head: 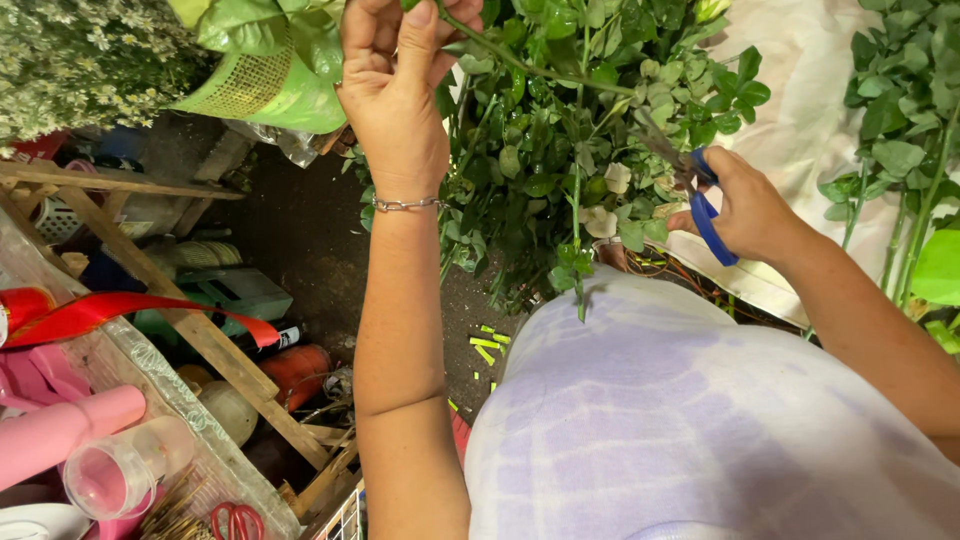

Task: The person trims the stems of white roses using shears and removes leaves by hand.

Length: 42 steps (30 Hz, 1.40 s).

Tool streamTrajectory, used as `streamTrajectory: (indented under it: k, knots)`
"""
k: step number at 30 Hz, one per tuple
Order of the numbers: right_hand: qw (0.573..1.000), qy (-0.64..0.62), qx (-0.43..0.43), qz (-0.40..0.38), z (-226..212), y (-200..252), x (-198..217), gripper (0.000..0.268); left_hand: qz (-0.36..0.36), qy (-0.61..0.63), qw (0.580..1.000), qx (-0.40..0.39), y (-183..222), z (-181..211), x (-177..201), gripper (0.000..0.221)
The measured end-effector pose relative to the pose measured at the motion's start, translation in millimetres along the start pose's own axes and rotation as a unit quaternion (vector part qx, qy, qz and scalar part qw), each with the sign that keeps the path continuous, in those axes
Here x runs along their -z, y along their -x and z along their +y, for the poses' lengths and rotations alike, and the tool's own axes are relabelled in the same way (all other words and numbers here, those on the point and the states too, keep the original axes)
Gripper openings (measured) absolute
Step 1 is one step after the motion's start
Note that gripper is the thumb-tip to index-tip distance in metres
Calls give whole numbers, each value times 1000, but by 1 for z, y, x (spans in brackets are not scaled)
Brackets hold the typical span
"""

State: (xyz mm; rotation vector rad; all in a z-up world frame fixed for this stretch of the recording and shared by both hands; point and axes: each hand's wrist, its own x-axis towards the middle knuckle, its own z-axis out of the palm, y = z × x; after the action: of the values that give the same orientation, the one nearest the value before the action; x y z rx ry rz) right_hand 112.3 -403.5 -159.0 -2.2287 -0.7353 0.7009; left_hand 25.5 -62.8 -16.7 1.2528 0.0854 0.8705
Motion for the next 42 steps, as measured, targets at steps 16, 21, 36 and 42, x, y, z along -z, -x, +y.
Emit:
streamTrajectory:
  k: [16, 21, 36, 42]
  knots:
    - [978, 180, 65, 77, -34, 8, -7, 57, 97, 57, 993, 38, 23, -15, -30, 19]
    - [965, 194, 59, 168, -55, 6, -3, 75, 102, 47, 993, 22, 34, -21, -38, 19]
    - [973, 179, 78, 121, -52, 0, 3, 72, 93, -121, 987, 51, 51, -37, -40, 24]
    - [946, 185, 179, 195, -51, -11, -2, 62, 71, -153, 985, 33, 64, -41, -47, 24]
